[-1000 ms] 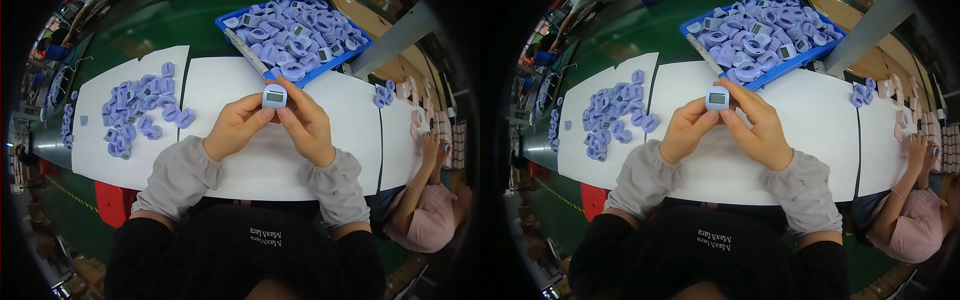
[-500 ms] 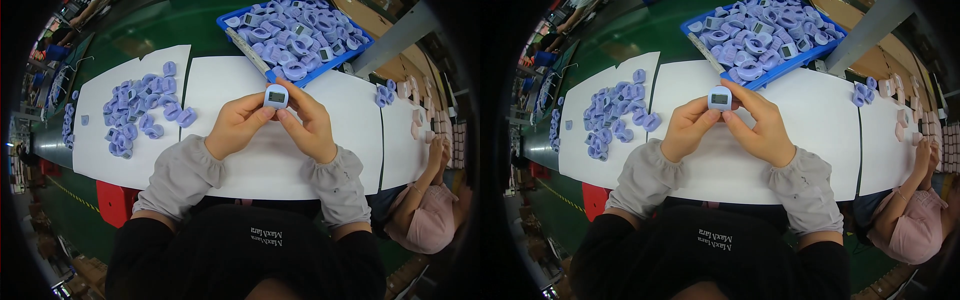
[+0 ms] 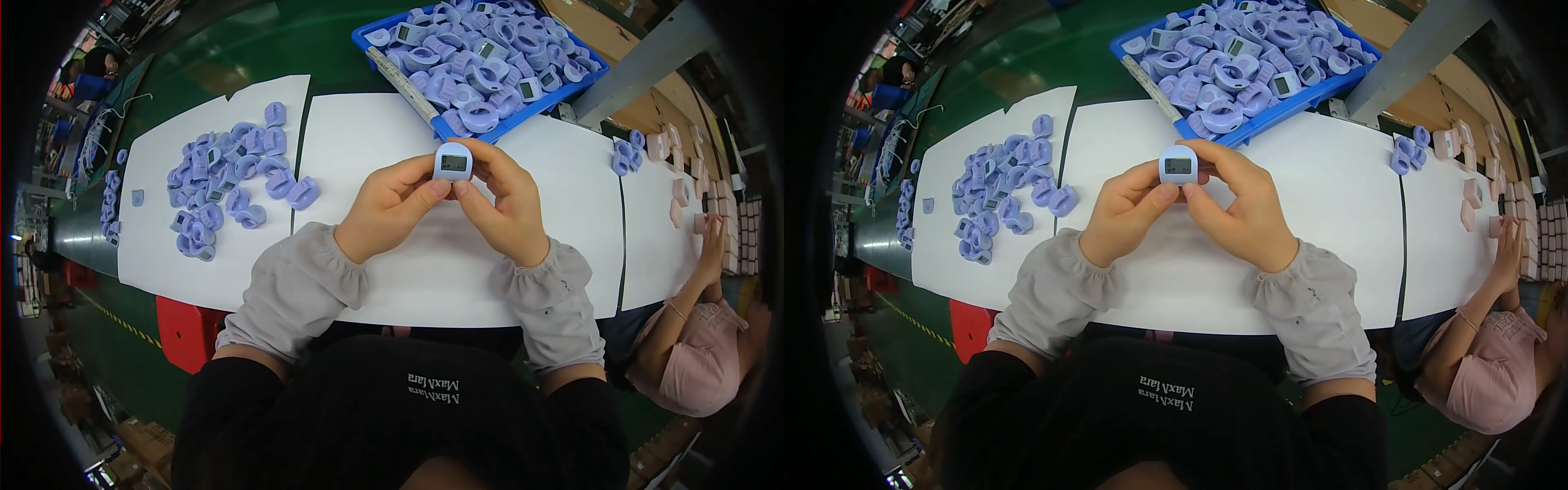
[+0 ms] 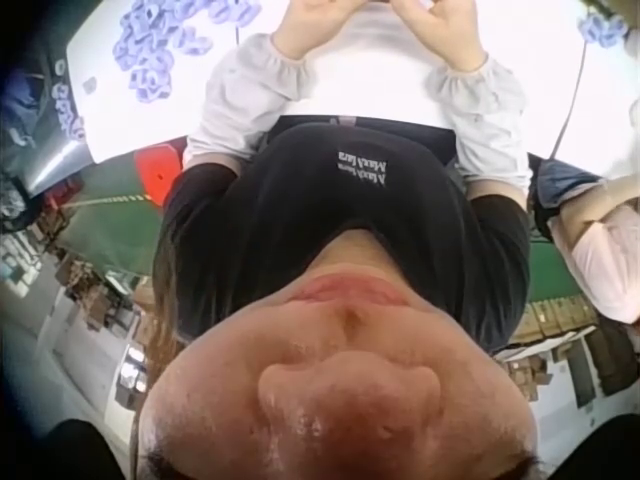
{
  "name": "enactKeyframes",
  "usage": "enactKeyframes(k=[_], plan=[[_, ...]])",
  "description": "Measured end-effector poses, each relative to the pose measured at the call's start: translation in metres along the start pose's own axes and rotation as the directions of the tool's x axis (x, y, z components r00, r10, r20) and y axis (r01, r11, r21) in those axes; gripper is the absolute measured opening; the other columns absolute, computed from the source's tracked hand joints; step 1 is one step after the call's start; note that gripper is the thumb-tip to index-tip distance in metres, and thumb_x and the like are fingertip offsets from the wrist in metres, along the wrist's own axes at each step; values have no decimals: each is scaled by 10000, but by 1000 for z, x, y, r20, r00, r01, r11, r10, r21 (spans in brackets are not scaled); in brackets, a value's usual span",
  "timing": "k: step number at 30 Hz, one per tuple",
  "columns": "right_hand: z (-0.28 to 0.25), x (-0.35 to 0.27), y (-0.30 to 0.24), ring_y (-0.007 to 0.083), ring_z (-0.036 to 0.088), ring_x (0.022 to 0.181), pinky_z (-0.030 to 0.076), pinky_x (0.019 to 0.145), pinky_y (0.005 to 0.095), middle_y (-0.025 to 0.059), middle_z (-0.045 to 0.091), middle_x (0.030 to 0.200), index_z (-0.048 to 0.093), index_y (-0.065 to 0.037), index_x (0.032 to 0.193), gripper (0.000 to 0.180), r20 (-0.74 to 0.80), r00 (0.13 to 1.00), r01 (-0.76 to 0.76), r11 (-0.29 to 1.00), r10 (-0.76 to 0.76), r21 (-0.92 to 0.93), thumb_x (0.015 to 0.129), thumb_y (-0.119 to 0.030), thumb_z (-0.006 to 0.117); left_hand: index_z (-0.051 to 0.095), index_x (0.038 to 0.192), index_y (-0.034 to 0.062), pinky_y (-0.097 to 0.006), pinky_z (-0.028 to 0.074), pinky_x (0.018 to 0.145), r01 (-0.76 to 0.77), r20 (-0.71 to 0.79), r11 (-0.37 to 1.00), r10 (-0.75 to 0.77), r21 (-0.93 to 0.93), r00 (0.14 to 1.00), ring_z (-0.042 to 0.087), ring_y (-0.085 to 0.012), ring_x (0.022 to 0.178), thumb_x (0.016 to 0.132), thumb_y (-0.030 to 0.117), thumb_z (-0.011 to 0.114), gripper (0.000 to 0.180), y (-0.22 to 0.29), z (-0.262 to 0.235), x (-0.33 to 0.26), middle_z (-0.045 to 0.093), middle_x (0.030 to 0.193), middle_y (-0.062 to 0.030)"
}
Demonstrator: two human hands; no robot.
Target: Picking up small plastic components from a table and placing them into a sorting tray.
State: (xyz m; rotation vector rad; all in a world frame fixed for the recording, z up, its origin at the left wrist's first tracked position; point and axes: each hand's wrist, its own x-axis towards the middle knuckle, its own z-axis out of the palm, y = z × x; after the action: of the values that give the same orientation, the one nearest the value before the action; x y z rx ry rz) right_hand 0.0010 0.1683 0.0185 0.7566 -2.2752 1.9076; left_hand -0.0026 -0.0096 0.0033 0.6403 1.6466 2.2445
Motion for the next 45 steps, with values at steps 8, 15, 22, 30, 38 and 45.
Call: enactKeyframes(k=[8,15,22,30,38,45], plan=[[-1,1,1,208,544,1105,404,987,350,128,563,1166,475,56,1238,409,14,1000,-10,997,9,72,842,6,568,507,1233,-56,-289,481,912,0,-10,1000,0,7,1000,579,-156,1021,956,116,506,326,-1,0,1,595,1123,-101],[-2,1,-2,212,544,1111,403,989,349,138,559,1179,471,60,1240,413,0,1000,-18,994,18,111,839,25,562,446,1260,-53,-312,486,910,18,14,997,-17,-75,1000,591,-197,1027,937,58,508,347,3,-1,2,565,1163,-128],[2,1,-5,215,544,1111,402,986,342,140,558,1186,472,70,1242,414,-20,1000,2,991,0,134,840,28,560,430,1260,-51,-322,494,896,0,15,993,2,-114,1000,605,-207,1004,937,49,503,346,8,-1,0,559,1164,-132],[-3,2,0,196,559,1061,432,940,326,125,577,1144,477,67,1238,416,-89,996,-16,988,30,154,834,39,570,469,1206,-2,-320,499,815,-22,-14,987,24,159,1000,611,-175,945,923,84,547,306,11,-10,1,591,1108,-122],[-137,147,34,164,600,898,470,803,281,125,626,1104,536,8,1236,459,-330,944,-186,800,-15,-570,807,-139,608,613,1098,118,-535,291,950,598,-493,-26,537,801,684,449,-314,1150,800,271,671,340,31,-131,-4,589,1127,-118],[-195,197,69,240,621,901,475,784,310,151,644,1064,592,-44,1192,431,-413,888,-217,605,-205,-766,789,-198,597,622,1139,141,-428,374,943,643,-606,44,387,765,695,558,-253,1029,827,289,626,346,36,-128,10,651,1022,-82]])
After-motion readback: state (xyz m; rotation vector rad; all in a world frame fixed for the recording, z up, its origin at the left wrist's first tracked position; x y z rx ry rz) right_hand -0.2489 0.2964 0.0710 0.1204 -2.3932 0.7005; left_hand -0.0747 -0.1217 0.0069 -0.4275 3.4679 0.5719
